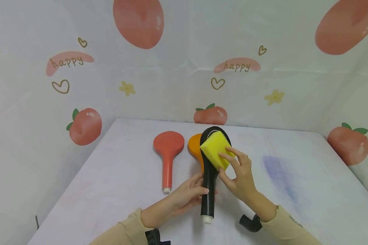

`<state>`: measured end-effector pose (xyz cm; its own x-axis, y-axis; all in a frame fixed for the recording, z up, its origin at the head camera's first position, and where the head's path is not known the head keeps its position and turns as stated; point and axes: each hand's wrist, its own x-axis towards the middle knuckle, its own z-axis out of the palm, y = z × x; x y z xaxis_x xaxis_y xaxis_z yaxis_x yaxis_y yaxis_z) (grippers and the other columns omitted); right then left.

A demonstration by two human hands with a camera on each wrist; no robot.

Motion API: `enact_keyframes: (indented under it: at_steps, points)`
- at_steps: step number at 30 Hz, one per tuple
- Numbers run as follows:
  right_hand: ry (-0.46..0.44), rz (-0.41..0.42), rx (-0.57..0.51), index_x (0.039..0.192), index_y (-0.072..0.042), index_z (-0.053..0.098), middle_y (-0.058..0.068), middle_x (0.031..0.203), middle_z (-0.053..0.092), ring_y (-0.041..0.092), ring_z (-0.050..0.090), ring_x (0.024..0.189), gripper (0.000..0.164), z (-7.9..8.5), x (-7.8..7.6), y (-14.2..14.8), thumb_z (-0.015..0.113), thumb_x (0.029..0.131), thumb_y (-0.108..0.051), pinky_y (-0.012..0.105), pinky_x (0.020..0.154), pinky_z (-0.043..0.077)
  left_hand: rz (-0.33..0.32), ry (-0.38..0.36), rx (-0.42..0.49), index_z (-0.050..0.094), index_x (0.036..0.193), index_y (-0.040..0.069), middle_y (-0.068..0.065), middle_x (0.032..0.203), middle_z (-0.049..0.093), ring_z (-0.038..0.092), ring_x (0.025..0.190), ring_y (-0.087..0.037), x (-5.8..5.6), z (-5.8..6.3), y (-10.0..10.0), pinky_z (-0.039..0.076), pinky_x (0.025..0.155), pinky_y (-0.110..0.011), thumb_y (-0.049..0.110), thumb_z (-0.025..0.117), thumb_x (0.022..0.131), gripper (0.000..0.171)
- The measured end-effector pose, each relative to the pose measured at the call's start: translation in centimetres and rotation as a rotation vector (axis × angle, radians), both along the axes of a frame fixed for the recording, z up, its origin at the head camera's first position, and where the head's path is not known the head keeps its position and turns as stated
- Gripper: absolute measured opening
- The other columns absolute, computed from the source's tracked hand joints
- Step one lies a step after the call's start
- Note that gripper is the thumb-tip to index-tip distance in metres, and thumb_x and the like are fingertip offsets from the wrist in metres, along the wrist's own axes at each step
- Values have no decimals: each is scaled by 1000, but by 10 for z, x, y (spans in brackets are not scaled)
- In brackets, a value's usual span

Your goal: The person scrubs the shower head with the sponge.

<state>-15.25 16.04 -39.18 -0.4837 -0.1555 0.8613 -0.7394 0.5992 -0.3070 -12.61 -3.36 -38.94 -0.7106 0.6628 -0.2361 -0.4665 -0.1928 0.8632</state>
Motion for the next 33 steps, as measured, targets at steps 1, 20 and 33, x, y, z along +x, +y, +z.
enact_keyframes:
  at_steps: [1, 20, 33]
  points:
    - [-7, 7, 1, 107, -4, 64, 22, 118, 54, 33, 45, 103, 41, 1, 0, 0, 47, 94, -39, 35, 82, 29, -4, 8, -9, 26, 145, 11, -19, 140, 41, 58, 114, -26, 0, 1, 0, 47, 101, -38, 9, 51, 88, 62]
    - [-64, 116, 153, 123, -17, 61, 13, 136, 50, 32, 46, 114, 39, 0, -3, 0, 47, 95, -40, 43, 96, 33, 10, 81, -127, 31, 144, 9, -21, 138, 45, 61, 108, -30, -2, -9, -1, 50, 95, -36, 13, 49, 85, 62]
    - [-62, 68, 207, 123, -19, 62, 13, 132, 55, 33, 48, 108, 40, 2, -6, -2, 42, 97, -42, 46, 86, 35, -30, 96, -135, 34, 142, 8, -25, 130, 52, 63, 99, -18, -3, -15, -4, 49, 93, -31, 11, 47, 83, 60]
